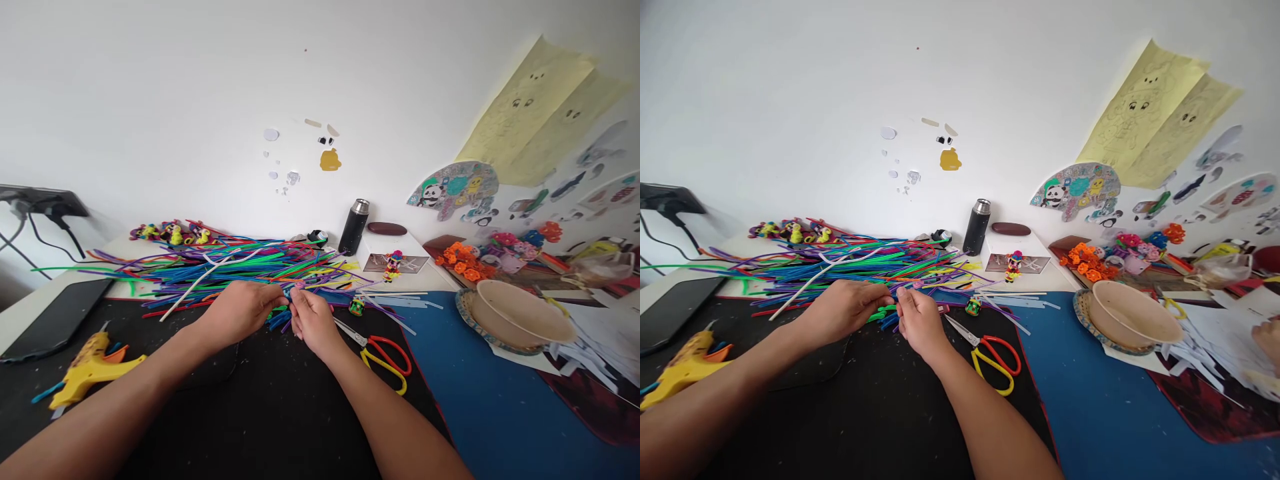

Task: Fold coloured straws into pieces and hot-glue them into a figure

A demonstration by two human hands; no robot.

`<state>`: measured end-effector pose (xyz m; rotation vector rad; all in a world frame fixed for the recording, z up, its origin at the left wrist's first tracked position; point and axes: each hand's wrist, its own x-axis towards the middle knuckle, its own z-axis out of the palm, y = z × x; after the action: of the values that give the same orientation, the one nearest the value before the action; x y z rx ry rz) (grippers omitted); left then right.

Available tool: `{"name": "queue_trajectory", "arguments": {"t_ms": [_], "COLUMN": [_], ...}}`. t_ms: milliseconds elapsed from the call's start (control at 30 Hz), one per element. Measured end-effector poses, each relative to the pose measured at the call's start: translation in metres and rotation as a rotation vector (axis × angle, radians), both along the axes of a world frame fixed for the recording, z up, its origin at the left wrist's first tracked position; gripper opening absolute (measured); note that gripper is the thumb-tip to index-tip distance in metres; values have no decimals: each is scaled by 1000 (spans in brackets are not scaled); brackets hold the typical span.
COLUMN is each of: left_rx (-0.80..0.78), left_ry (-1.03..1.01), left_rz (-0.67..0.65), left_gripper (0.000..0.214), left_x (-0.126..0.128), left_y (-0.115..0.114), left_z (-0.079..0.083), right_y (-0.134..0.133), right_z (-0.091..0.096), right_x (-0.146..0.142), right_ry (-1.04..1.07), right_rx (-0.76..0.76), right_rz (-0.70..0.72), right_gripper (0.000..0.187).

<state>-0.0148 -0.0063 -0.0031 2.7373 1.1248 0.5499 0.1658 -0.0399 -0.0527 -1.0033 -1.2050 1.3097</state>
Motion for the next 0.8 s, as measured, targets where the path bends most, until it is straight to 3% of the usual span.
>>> {"name": "queue_trajectory", "arguments": {"t_ms": [233,533,800], "left_rx": [-68,319,283], "left_ry": [-73,-27,-44], "left_rz": [18,-205,-213], "left_gripper": [40,28,26], "left_x": [2,-9,-9], "left_y": [6,9,11], "left_z": [-9,-7,-7], "right_y": [6,5,3], "right_z": [-6,-2,-1], "right_x": [0,2,2], "right_ry": [59,117,152], "right_rx": [-50,-77,-138], "right_rz": [-21,-16,18], "right_gripper": [65,65,63]}}
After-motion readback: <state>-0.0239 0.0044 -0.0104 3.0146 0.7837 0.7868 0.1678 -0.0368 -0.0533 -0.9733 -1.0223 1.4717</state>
